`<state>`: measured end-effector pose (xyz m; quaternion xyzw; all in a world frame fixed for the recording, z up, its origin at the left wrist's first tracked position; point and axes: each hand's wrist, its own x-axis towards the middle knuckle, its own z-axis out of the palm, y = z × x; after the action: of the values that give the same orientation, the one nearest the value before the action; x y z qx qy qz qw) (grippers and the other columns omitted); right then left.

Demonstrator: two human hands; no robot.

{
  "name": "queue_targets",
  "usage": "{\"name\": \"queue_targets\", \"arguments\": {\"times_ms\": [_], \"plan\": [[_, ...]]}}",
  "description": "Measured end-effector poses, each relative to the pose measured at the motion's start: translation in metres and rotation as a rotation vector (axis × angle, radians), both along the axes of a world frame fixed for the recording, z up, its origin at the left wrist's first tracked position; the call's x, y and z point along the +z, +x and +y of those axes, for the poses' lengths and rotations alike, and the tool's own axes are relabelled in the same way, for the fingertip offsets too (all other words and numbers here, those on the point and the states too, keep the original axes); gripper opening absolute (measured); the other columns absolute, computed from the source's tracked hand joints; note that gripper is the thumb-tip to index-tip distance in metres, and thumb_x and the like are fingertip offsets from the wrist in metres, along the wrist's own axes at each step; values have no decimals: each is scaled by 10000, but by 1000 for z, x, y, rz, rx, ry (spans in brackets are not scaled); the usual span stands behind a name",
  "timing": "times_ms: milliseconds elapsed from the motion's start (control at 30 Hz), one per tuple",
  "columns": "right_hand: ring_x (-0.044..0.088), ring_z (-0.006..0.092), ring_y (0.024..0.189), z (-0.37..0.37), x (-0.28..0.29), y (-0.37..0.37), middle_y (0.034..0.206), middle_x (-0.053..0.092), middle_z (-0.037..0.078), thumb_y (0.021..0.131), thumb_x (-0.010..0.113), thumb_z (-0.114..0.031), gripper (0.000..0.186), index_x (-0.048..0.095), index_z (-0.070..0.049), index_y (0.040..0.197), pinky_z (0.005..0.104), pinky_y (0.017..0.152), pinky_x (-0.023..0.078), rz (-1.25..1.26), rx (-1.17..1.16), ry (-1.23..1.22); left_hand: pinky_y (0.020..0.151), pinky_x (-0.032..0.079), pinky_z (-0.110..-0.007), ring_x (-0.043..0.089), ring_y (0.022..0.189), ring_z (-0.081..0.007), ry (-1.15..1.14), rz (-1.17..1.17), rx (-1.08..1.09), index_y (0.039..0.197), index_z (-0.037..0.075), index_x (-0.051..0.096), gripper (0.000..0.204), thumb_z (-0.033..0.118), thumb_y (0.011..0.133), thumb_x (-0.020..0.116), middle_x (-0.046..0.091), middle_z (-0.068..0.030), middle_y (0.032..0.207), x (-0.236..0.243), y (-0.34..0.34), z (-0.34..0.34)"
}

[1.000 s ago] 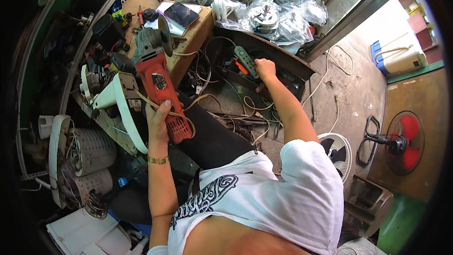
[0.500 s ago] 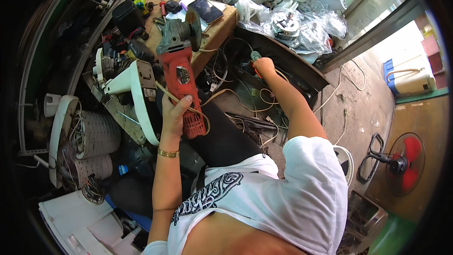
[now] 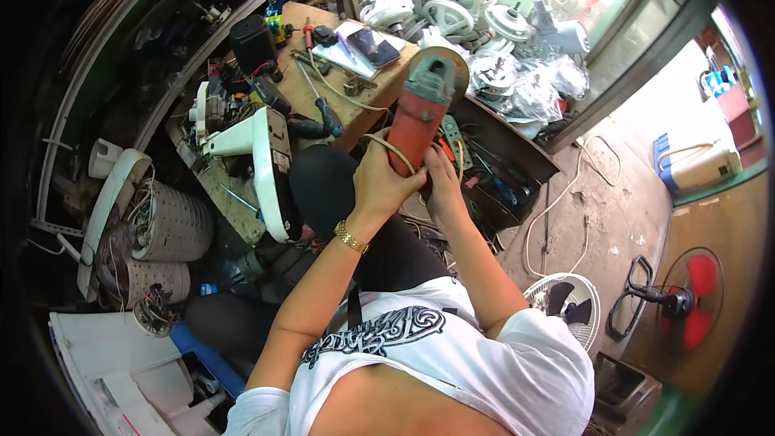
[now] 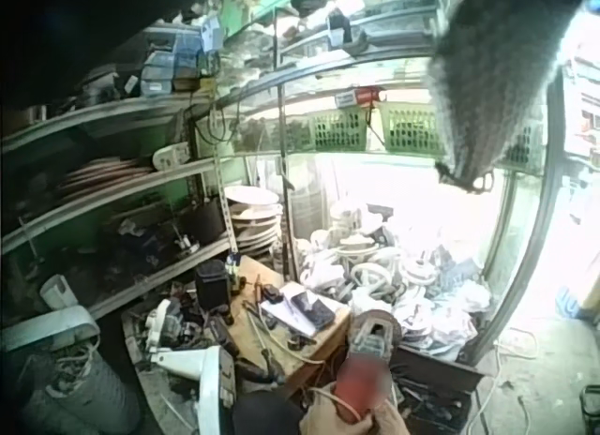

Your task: The person disassembles a fan motor assembly by hand and using a screwdriver to remove screws and wires, then picks up and handles a red angle grinder.

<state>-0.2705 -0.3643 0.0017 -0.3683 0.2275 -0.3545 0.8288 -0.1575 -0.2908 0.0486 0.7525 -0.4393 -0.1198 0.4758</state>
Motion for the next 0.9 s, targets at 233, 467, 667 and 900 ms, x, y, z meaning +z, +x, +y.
{"name": "queue_targets", "arguments": {"times_ms": [233, 467, 667, 900], "plan": [[676, 179, 1000, -9, 6, -27, 1137, 682, 80, 894, 797, -247, 502, 579, -22, 1287, 339, 895, 553, 143, -273, -64, 922, 531, -430, 587, 1168, -392, -264, -304, -242, 1410, 14, 531, 752, 175, 731, 814, 529, -221, 1344, -13, -41, -1], [702, 284, 920, -83, 9, -43, 1055, 683, 150, 863, 771, -261, 509, 547, -11, 1246, 435, 845, 601, -18, -411, -140, 882, 513, -368, 621, 1058, -241, -164, 1092, -80, 1051, 85, 625, 150, 45, 915, 674, 572, -110, 1254, -141, -88, 45], [698, 260, 811, -155, 9, -94, 949, 650, 119, 856, 770, -202, 471, 531, -10, 1214, 444, 750, 626, 14, -533, -120, 723, 519, -329, 625, 814, -177, 453, 1710, -172, 1069, 133, 624, 415, 492, 923, 772, 637, -24, 996, -110, -111, 52], [684, 221, 752, -97, -12, -93, 925, 663, 120, 839, 779, -205, 452, 545, -13, 1174, 381, 693, 600, 172, -403, -160, 776, 513, -380, 637, 825, -272, -110, 384, -281, 1199, -31, 628, 368, 256, 978, 690, 682, -181, 1028, -97, -96, 30]]}}
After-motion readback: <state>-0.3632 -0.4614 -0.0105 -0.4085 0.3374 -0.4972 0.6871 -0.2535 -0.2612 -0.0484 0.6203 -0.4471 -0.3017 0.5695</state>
